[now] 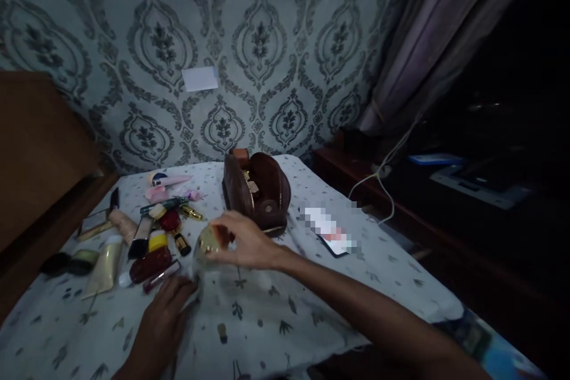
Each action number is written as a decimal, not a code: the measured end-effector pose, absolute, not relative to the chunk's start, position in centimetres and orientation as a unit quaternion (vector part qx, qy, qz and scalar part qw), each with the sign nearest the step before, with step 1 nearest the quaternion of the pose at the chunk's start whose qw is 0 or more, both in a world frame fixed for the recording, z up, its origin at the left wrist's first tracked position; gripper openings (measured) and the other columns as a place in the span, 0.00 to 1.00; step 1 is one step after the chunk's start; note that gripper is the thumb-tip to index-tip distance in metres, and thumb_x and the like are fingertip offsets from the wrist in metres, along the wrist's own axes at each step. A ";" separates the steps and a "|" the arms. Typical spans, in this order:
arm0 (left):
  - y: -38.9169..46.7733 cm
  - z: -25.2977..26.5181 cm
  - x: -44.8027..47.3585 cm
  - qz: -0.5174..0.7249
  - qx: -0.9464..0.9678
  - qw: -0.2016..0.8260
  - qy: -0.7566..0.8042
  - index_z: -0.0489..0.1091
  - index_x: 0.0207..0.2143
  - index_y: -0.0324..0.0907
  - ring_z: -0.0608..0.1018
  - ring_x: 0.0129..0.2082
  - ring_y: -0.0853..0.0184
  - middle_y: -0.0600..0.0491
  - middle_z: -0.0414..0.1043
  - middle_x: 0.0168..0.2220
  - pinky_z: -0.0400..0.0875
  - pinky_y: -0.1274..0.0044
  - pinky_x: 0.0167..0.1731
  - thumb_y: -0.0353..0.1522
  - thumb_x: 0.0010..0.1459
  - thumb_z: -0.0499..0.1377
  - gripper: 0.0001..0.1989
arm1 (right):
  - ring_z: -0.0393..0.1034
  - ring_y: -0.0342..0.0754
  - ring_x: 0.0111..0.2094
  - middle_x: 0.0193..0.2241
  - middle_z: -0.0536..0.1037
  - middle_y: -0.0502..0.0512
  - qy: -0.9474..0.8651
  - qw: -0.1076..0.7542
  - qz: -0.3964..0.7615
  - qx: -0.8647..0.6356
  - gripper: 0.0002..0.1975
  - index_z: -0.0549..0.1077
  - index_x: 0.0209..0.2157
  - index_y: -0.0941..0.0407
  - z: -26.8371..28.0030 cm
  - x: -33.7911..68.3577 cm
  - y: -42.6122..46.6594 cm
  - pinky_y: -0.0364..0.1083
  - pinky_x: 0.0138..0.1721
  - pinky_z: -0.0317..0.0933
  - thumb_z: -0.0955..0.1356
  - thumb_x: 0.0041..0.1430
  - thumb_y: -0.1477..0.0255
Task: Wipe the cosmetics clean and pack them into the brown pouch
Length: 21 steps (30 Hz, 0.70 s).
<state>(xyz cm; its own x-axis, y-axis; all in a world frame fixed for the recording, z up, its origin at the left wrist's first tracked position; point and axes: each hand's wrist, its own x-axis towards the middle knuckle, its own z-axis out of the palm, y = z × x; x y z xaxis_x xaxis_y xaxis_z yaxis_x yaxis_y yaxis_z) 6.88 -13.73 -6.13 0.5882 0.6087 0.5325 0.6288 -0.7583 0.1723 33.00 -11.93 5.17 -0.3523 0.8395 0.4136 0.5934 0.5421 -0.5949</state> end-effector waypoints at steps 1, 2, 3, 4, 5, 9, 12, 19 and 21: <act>-13.7 -6.2 6.8 -0.276 -0.893 0.012 -0.356 0.73 0.47 0.52 0.80 0.45 0.55 0.49 0.77 0.44 0.81 0.64 0.44 0.26 0.55 0.51 0.21 | 0.69 0.50 0.39 0.38 0.74 0.55 -0.783 0.395 0.166 -0.450 0.22 0.73 0.44 0.56 6.7 34.1 -11.8 0.48 0.40 0.65 0.75 0.52 0.58; -13.7 -6.2 6.7 -0.258 -0.895 0.007 -0.364 0.73 0.48 0.54 0.80 0.47 0.55 0.50 0.77 0.45 0.81 0.63 0.45 0.27 0.55 0.50 0.22 | 0.69 0.49 0.39 0.40 0.74 0.55 -0.759 0.438 0.153 -0.457 0.20 0.72 0.45 0.55 8.2 35.3 -11.5 0.48 0.41 0.65 0.73 0.55 0.59; -13.6 -6.2 6.6 -0.238 -0.898 0.005 -0.369 0.73 0.48 0.56 0.79 0.47 0.54 0.50 0.77 0.46 0.81 0.63 0.45 0.28 0.55 0.50 0.23 | 0.70 0.49 0.41 0.41 0.74 0.55 -0.732 0.483 0.127 -0.463 0.20 0.72 0.47 0.55 9.7 36.6 -11.1 0.48 0.42 0.65 0.72 0.57 0.60; -13.5 -6.2 6.6 -0.221 -0.902 0.007 -0.372 0.74 0.49 0.58 0.79 0.48 0.54 0.51 0.77 0.46 0.81 0.62 0.46 0.28 0.55 0.50 0.24 | 0.70 0.49 0.42 0.43 0.74 0.56 -0.707 0.514 0.096 -0.476 0.20 0.71 0.48 0.56 11.0 37.9 -10.6 0.48 0.42 0.65 0.70 0.59 0.60; -13.4 -6.1 6.5 -0.210 -0.904 0.013 -0.372 0.74 0.49 0.59 0.79 0.48 0.53 0.51 0.77 0.46 0.81 0.62 0.46 0.29 0.55 0.50 0.24 | 0.70 0.49 0.41 0.42 0.75 0.56 -0.686 0.528 0.056 -0.498 0.19 0.71 0.48 0.57 12.1 39.0 -9.9 0.48 0.42 0.65 0.69 0.60 0.60; -13.0 -6.2 6.2 -0.205 -0.910 0.035 -0.358 0.71 0.55 0.64 0.80 0.48 0.53 0.53 0.78 0.46 0.81 0.61 0.47 0.30 0.57 0.50 0.27 | 0.70 0.53 0.40 0.35 0.76 0.58 -0.670 0.407 -0.080 -0.616 0.16 0.74 0.39 0.60 13.6 42.0 -7.2 0.50 0.43 0.64 0.72 0.54 0.62; -12.9 -6.3 6.2 -0.206 -0.914 0.038 -0.348 0.64 0.60 0.67 0.80 0.47 0.51 0.53 0.78 0.47 0.81 0.59 0.46 0.31 0.57 0.50 0.30 | 0.72 0.54 0.37 0.34 0.78 0.61 -0.701 0.272 -0.084 -0.654 0.16 0.75 0.36 0.61 12.5 42.3 -5.6 0.48 0.39 0.65 0.72 0.52 0.62; -12.7 -6.9 5.9 -0.248 -0.907 0.011 -0.340 0.54 0.64 0.69 0.80 0.47 0.52 0.53 0.77 0.46 0.81 0.59 0.45 0.29 0.57 0.52 0.36 | 0.78 0.61 0.36 0.32 0.82 0.67 -0.730 0.112 0.020 -0.674 0.11 0.80 0.32 0.60 8.9 42.2 -2.5 0.49 0.34 0.68 0.75 0.44 0.71; -12.5 -7.2 5.8 -0.257 -0.906 0.009 -0.335 0.57 0.63 0.69 0.80 0.47 0.52 0.53 0.77 0.47 0.81 0.60 0.45 0.29 0.57 0.52 0.35 | 0.78 0.60 0.38 0.32 0.82 0.64 -0.735 0.129 0.025 -0.665 0.13 0.81 0.34 0.59 7.8 42.4 -1.4 0.48 0.36 0.69 0.76 0.42 0.73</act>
<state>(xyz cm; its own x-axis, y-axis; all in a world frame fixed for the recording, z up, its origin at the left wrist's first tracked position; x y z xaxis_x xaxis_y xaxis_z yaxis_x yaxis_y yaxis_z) 5.82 -12.50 -7.23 0.6435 0.6020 0.4728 0.6113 -0.7759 0.1558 42.36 -1.44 7.78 -0.0815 0.9844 0.1560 0.9717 0.1133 -0.2074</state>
